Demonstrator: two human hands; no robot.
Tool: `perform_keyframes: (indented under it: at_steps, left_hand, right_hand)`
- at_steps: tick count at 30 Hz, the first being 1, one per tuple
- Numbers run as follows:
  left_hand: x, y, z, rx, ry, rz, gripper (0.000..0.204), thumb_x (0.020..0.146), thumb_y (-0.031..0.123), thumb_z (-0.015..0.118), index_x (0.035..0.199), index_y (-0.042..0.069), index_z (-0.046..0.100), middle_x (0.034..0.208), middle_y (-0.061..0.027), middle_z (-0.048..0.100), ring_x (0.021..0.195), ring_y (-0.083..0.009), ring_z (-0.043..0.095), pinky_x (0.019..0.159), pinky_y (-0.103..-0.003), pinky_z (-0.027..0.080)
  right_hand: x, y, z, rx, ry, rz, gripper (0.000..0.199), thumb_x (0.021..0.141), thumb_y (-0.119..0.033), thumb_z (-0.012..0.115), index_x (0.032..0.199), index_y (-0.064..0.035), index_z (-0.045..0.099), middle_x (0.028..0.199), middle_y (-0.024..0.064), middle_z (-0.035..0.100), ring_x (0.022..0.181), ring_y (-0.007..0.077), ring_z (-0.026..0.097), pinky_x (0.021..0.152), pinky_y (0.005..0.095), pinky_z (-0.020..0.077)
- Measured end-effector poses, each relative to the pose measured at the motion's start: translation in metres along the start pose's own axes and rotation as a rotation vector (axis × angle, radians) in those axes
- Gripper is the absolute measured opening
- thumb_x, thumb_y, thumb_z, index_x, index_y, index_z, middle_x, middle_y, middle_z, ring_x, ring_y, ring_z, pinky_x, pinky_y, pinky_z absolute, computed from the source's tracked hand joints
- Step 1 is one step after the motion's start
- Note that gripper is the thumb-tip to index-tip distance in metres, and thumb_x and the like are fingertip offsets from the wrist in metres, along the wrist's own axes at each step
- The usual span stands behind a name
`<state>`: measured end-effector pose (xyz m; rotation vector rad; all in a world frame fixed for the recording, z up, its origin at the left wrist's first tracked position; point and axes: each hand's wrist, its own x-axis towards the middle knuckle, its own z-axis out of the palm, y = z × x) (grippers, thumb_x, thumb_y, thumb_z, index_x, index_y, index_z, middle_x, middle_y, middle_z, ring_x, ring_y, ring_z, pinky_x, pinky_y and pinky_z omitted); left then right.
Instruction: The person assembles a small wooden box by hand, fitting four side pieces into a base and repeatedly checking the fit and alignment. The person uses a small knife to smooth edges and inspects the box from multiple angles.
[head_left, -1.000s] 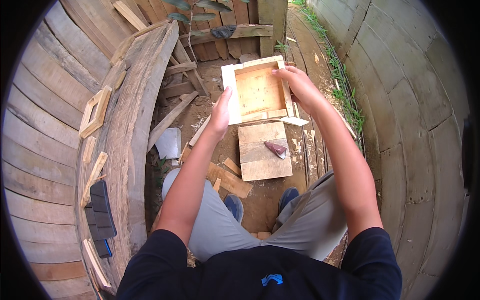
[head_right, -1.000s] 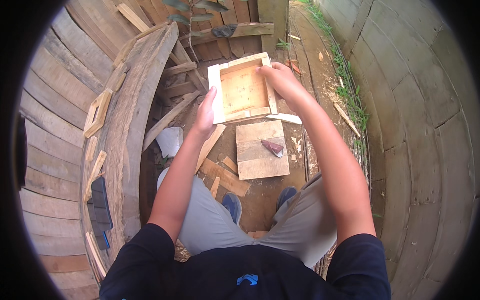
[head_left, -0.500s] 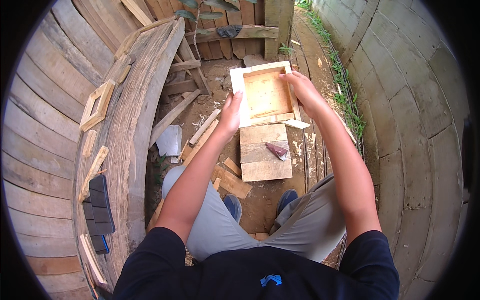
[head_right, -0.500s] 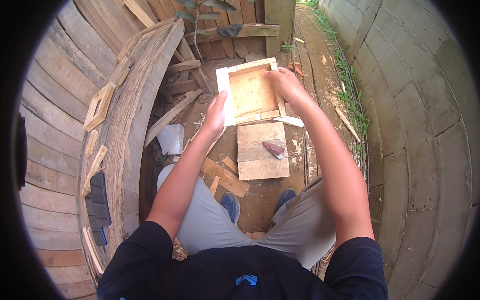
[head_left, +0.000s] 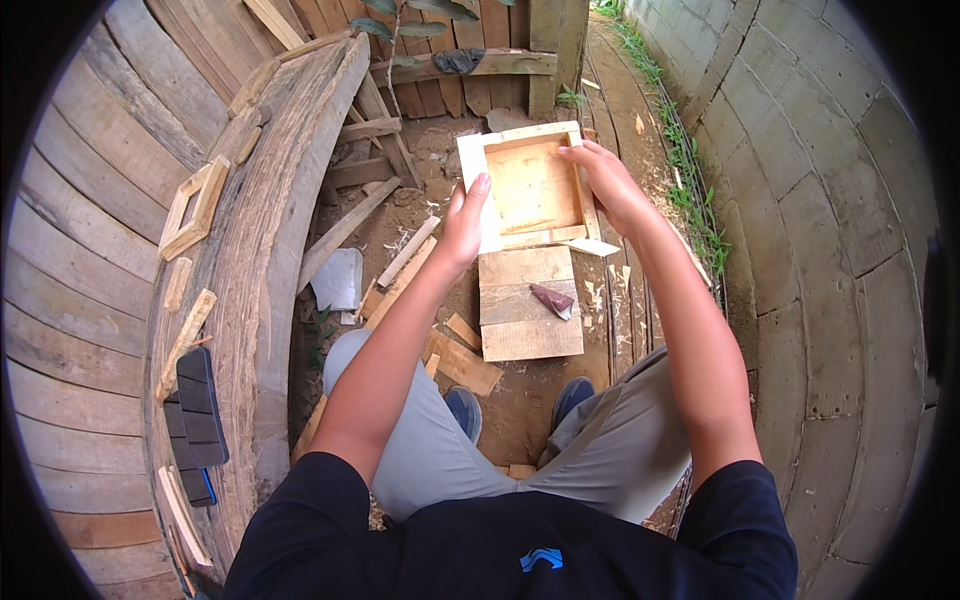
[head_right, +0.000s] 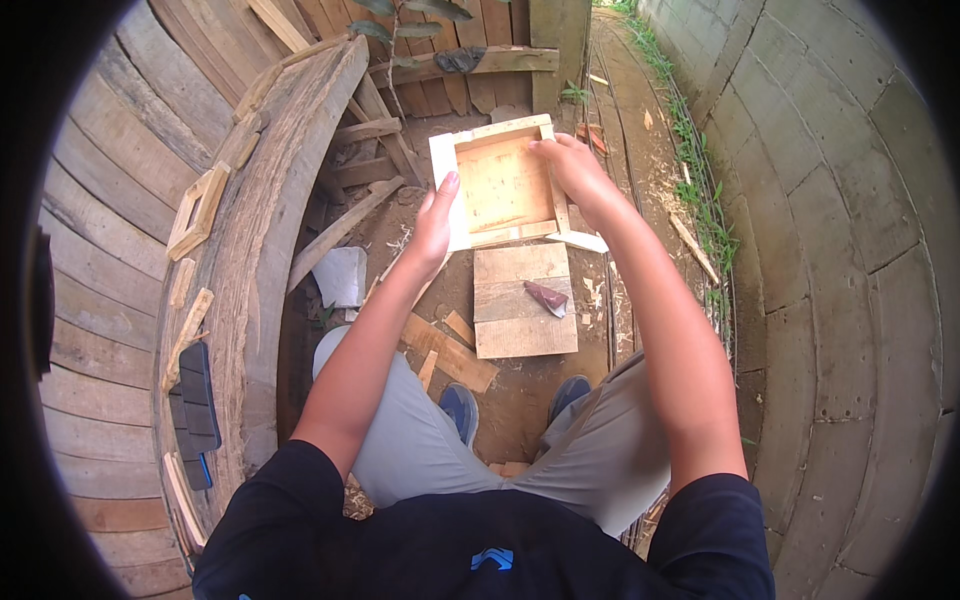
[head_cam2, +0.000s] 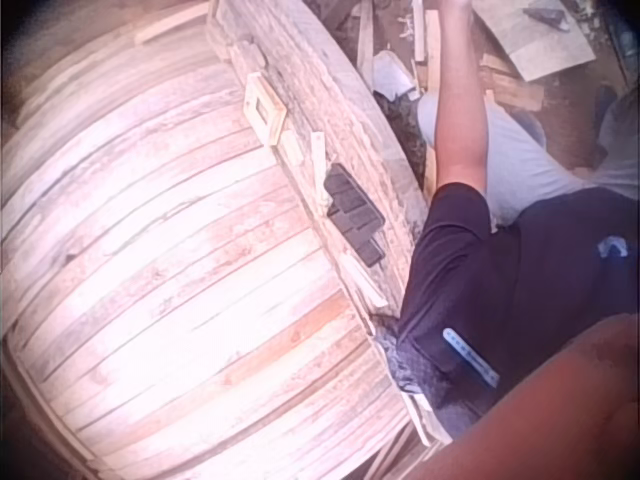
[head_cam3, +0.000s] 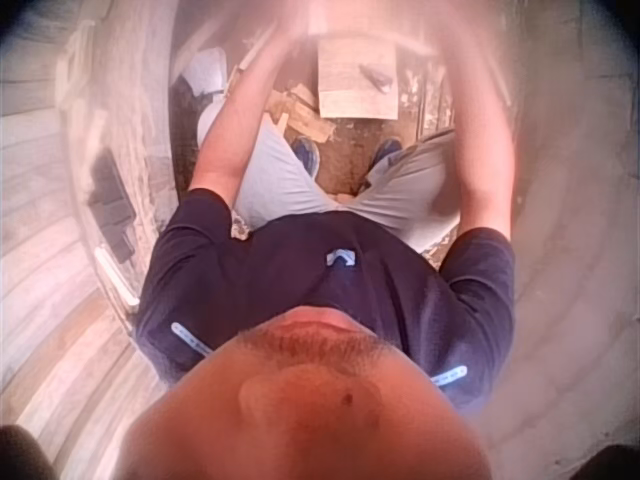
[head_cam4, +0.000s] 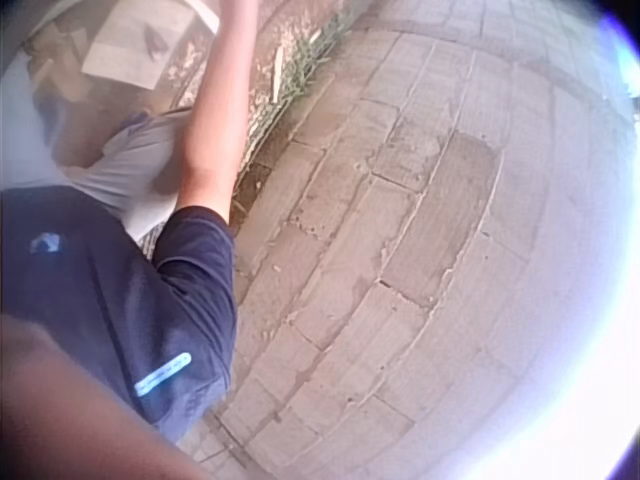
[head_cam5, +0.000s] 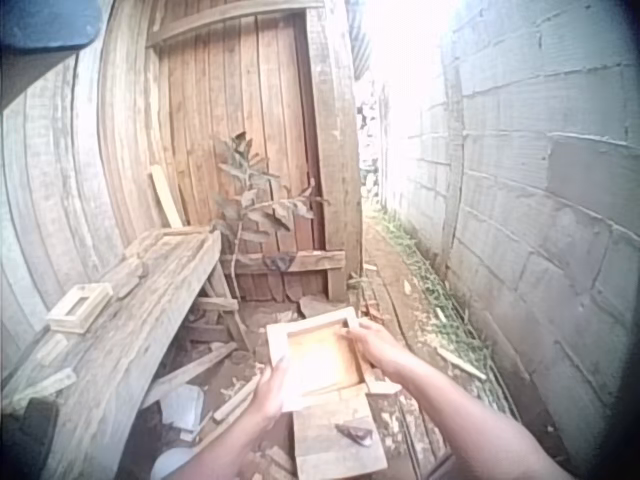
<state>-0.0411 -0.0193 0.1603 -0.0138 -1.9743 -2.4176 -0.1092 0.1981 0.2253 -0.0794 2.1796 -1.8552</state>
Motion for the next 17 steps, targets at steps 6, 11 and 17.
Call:
perform_keyframes:
  at_steps: [6,11,17]
  left_hand:
    - [0.003,0.001,0.006,0.012,0.041,-0.001,0.066,0.109,0.051,0.045,0.146,-0.002,0.041,0.137,-0.0180,0.057,0.125,-0.0237,0.058,0.105,-0.036,0.047]
    - [0.026,-0.044,-0.006,-0.156,0.160,0.122,0.036,0.105,0.040,0.062,0.092,0.006,0.062,0.073,0.0001,0.062,0.061,-0.0104,0.058,0.055,-0.030,0.049]
    - [0.031,-0.052,-0.004,-0.204,0.234,0.044,0.089,0.099,0.057,0.059,0.154,-0.002,0.019,0.152,-0.0219,0.032,0.135,-0.0252,0.045,0.108,-0.036,0.045]
  right_hand:
    - [-0.004,-0.013,0.000,-0.025,-0.003,0.024,0.067,0.096,-0.038,0.065,0.145,0.0043,0.050,0.139,0.0210,0.061,0.130,0.0287,0.056,0.108,0.0389,0.0404]
    - [-0.022,-0.014,0.036,-0.474,0.497,-0.642,0.063,0.097,-0.025,0.070,0.150,-0.0016,0.047,0.137,0.0214,0.056,0.116,0.0324,0.062,0.101,0.0441,0.0480]
    - [-0.155,-0.073,0.144,-0.415,-0.130,-1.002,0.022,0.086,0.004,0.069,0.108,0.0003,0.067,0.103,0.0104,0.068,0.087,0.0201,0.065,0.082,0.0332,0.0517]
